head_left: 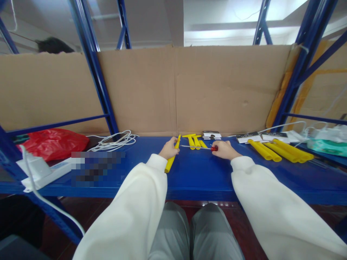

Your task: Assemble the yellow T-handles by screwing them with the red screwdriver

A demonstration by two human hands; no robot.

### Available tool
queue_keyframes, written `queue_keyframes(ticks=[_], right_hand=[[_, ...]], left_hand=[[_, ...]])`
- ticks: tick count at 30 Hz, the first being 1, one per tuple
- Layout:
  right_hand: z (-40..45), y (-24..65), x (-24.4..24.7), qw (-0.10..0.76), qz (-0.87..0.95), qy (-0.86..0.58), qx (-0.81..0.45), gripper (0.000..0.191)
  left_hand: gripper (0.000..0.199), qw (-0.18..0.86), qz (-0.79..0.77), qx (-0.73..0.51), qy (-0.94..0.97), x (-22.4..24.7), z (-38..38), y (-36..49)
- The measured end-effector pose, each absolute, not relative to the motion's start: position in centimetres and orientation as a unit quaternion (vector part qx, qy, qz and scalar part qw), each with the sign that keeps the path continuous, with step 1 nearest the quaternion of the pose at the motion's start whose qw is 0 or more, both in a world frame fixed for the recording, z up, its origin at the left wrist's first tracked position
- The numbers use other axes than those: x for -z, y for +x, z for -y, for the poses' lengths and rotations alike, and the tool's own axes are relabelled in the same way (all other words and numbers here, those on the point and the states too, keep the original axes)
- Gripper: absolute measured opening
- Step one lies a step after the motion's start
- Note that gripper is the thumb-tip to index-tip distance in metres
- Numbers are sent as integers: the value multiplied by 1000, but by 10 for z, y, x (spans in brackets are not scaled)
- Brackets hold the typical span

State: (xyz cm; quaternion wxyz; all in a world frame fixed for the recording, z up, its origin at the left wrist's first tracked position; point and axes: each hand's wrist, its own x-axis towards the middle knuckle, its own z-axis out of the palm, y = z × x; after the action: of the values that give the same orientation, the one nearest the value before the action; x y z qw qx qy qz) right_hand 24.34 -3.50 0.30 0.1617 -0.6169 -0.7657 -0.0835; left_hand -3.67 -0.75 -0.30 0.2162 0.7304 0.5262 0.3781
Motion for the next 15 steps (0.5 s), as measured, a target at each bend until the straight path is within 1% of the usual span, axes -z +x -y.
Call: queue_keyframes(ticks=[7,15], right_hand=[[40,237,-4,125,788,-599,70,10],[37,239,-4,149,805,-573,44,16]], left_hand=[[45,217,-531,-377,728,-1,13,-35],[47,225,-531,-367,730,-1,10,-37]])
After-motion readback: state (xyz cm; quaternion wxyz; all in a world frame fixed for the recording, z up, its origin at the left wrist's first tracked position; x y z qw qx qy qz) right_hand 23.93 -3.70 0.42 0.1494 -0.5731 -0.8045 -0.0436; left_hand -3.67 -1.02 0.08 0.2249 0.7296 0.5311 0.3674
